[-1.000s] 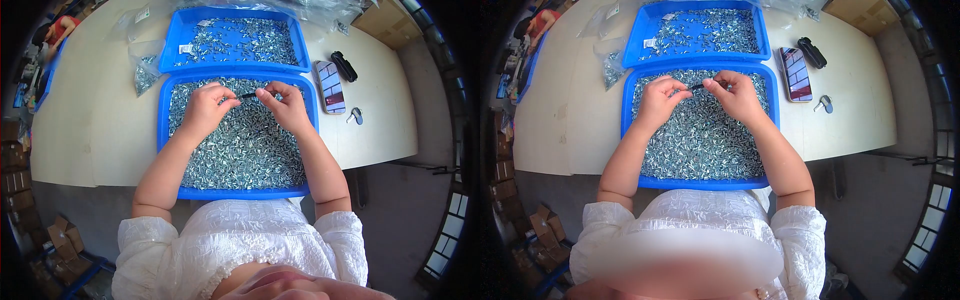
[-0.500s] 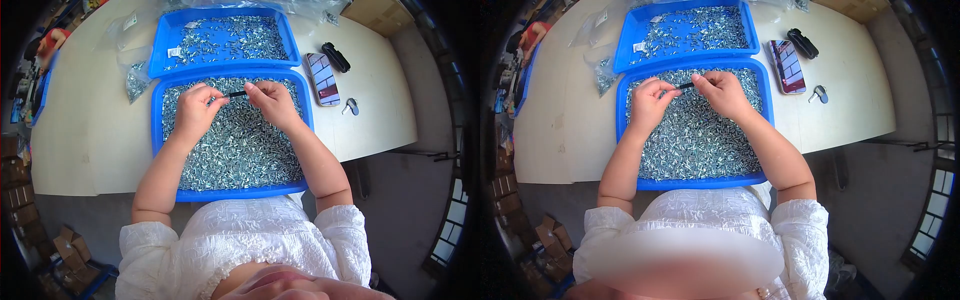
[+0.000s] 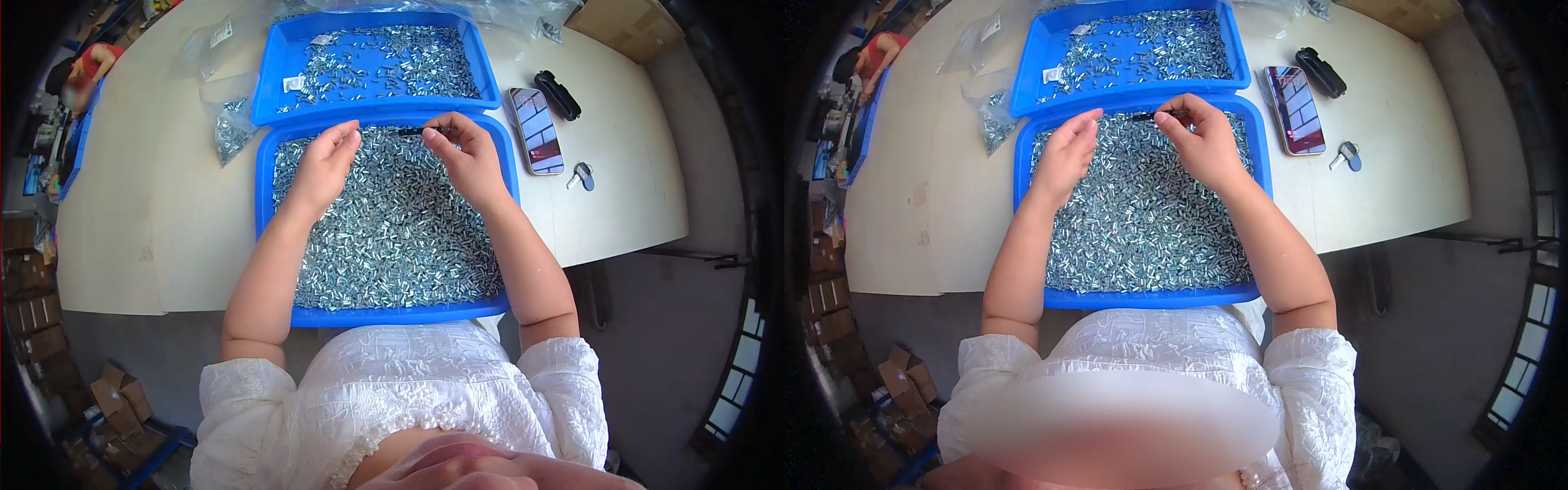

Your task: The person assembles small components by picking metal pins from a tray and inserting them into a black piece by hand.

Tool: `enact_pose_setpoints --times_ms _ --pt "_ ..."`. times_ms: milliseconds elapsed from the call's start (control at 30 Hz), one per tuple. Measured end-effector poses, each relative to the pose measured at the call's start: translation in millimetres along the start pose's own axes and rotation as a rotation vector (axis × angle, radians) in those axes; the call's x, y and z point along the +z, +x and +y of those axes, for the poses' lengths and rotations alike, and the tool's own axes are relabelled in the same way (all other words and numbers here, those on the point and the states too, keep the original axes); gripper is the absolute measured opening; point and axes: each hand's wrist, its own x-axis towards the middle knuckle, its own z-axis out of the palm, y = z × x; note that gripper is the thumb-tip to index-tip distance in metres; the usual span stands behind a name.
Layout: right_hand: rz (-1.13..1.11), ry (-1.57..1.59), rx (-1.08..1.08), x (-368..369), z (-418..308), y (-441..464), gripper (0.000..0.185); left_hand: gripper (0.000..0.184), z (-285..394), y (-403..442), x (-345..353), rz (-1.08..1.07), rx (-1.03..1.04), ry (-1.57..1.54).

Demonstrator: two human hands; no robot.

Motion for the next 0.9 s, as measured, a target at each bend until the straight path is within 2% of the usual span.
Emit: enact_pose_setpoints --times_ms 33,67,167,233,300,433,467,500,567,600,667,767,900 --pt "-0.001 0.004 -0.002 0.4 -0.5 0.0 0.015 0.036 3.2 -0.6 -4.7 -0.066 -0.228 -0.335" --pt "-0.001 -0.028 -0.031 1.1 -1.3 -0.5 0.015 0.036 -8.4 7.2 -22.0 -0.331 -0.255 -0.653" --pt "-0.005 -0.069 -0.078 3.6 -1.7 -2.1 0.016 0.028 -0.6 7.3 -11.2 -0.260 -0.317 -0.796" --pt "-0.009 -0.080 -0.098 4.4 -2.3 -2.3 0.016 0.026 -6.0 9.1 -12.3 -0.279 -0.278 -0.801" --pt "-0.026 -0.105 -0.089 4.3 -3.0 -2.3 0.016 0.023 -8.2 9.0 -5.9 -0.131 -0.265 -0.746" --pt "-0.049 -0.117 -0.051 4.9 -2.4 -2.3 0.016 0.021 -3.2 9.0 -6.7 -0.200 -0.318 -0.759" --pt "-0.051 -0.116 -0.060 5.4 -2.0 -2.6 0.016 0.024 -1.1 7.3 -3.1 -0.102 -0.387 -0.676" --pt "-0.053 -0.116 -0.069 5.8 -1.5 -2.7 0.016 0.024 -6.1 8.2 -6.8 -0.101 -0.388 -0.675" --pt "-0.058 -0.118 -0.083 5.9 0.3 -2.2 0.016 0.030 -20.7 10.5 -16.8 -0.432 -0.335 -0.828" --pt "-0.063 -0.123 -0.097 5.9 1.0 -2.1 0.016 0.030 -15.9 9.0 -13.6 -0.431 -0.336 -0.827" --pt "-0.065 -0.124 -0.090 5.5 0.6 -2.0 0.016 0.031 -5.1 4.8 -4.1 -0.298 -0.439 -0.842" --pt "-0.068 -0.130 -0.084 5.0 0.9 -1.6 0.015 0.030 5.3 1.3 2.6 -0.252 -0.393 -0.724" --pt "-0.071 -0.147 -0.088 5.3 1.1 -2.0 0.015 0.026 3.0 0.8 1.0 -0.336 -0.364 -0.687"
